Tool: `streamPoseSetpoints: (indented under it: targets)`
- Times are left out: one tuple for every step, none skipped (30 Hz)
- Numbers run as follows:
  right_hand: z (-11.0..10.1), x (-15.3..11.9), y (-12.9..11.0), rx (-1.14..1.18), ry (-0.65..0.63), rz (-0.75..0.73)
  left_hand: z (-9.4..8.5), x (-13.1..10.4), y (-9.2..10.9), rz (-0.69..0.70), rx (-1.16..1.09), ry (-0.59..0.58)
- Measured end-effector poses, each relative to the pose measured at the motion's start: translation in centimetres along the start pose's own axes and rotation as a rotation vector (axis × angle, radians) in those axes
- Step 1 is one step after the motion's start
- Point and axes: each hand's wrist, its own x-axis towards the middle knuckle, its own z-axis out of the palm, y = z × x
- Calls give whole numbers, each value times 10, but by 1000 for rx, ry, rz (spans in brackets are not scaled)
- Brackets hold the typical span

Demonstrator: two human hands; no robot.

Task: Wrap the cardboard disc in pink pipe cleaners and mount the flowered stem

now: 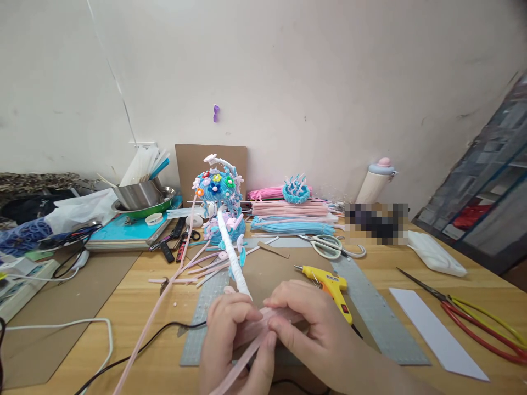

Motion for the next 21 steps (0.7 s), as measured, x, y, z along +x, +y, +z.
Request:
streamPoseSetpoints:
  targets:
    - [0,0,0,2,-1,-2,0,0,-1,1,-3,-10]
    - [0,1,0,3,-3,-2,-1,0,-3,5,-8,-20]
    - [0,1,0,5,-3,-1,-2,0,-4,9,-18,-27]
    - [0,1,0,7,-4,0,-2,0,-6,14,-26,-33]
    - [0,1,0,9,-3,0,-3,1,-7,21,-28,-37]
    - [0,1,0,10,0,1,-3,1,-8,29,-20,-40]
    - [1,1,-1,9,7,-1,-4,2,-8,38,-4,-41]
    - [1,1,-1,9,13,0,-5,3,-8,47,17,-42]
    - [1,1,-1,11,16,7,-6,4,-9,57,40,-46]
    - [0,1,-1,19,14,21,-6,6,-9,66,58,-55]
    - [-1,1,-1,33,3,42,-7,7,-8,74,67,-66]
    - [-3,1,-2,53,-13,66,-7,8,-8,78,69,-79]
    - [-6,1,-3,76,-32,89,-7,9,-7,78,67,-88]
    - [-9,2,-3,98,-57,111,-7,9,-7,72,62,-90]
    - [-11,2,-4,117,-86,125,-6,9,-6,58,56,-84]
    - [-14,2,-5,132,-116,130,-5,9,-6,40,52,-73]
    - [-16,3,-5,143,-137,129,-4,8,-5,18,55,-57]
    - [-17,3,-5,148,-141,123,-3,7,-5,-2,66,-38]
    - [-17,3,-5,143,-126,112,-2,6,-6,-17,85,-20]
    - [-15,3,-4,128,-90,94,-2,5,-6,-23,109,-8]
    - [-13,2,-3,99,-48,72,-2,5,-6,-19,136,-4]
